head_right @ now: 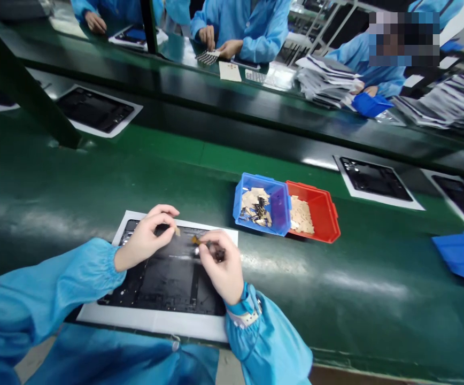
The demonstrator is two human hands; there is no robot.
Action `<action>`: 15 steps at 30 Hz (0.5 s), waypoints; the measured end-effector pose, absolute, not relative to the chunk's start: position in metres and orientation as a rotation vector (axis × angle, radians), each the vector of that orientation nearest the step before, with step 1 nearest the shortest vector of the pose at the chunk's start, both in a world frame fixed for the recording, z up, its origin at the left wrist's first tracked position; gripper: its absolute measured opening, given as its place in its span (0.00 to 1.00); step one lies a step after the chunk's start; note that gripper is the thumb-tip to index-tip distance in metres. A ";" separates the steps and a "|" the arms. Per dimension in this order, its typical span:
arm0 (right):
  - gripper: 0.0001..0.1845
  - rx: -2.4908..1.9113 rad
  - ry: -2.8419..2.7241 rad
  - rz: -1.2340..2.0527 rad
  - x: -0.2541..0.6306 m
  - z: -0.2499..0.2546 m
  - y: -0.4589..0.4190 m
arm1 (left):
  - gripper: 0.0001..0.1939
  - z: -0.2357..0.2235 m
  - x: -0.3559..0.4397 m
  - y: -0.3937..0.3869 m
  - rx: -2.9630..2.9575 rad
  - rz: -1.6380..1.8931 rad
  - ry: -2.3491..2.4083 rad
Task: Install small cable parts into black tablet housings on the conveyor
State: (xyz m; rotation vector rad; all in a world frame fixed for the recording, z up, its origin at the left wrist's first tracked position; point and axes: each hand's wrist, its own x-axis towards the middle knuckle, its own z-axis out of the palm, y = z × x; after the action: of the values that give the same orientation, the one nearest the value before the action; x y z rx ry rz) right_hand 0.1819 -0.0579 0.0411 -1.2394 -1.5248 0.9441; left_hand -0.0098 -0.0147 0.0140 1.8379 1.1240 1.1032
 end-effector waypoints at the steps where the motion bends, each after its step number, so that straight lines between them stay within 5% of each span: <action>1: 0.05 -1.157 -1.460 1.032 0.186 0.042 -0.058 | 0.05 0.018 -0.011 -0.013 1.846 1.094 1.143; 8: 0.30 -0.161 -1.518 1.957 0.209 0.032 -0.053 | 0.05 0.069 0.034 0.031 2.134 1.001 1.061; 15: 0.33 0.065 -1.869 2.556 0.225 0.029 -0.028 | 0.06 0.089 0.186 0.085 2.368 0.845 0.983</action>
State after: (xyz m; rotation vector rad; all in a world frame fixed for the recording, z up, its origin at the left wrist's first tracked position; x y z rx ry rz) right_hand 0.2246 -0.0284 0.0294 0.0646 -1.8687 2.5556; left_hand 0.1862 0.0855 0.0893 2.3676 0.9827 0.8454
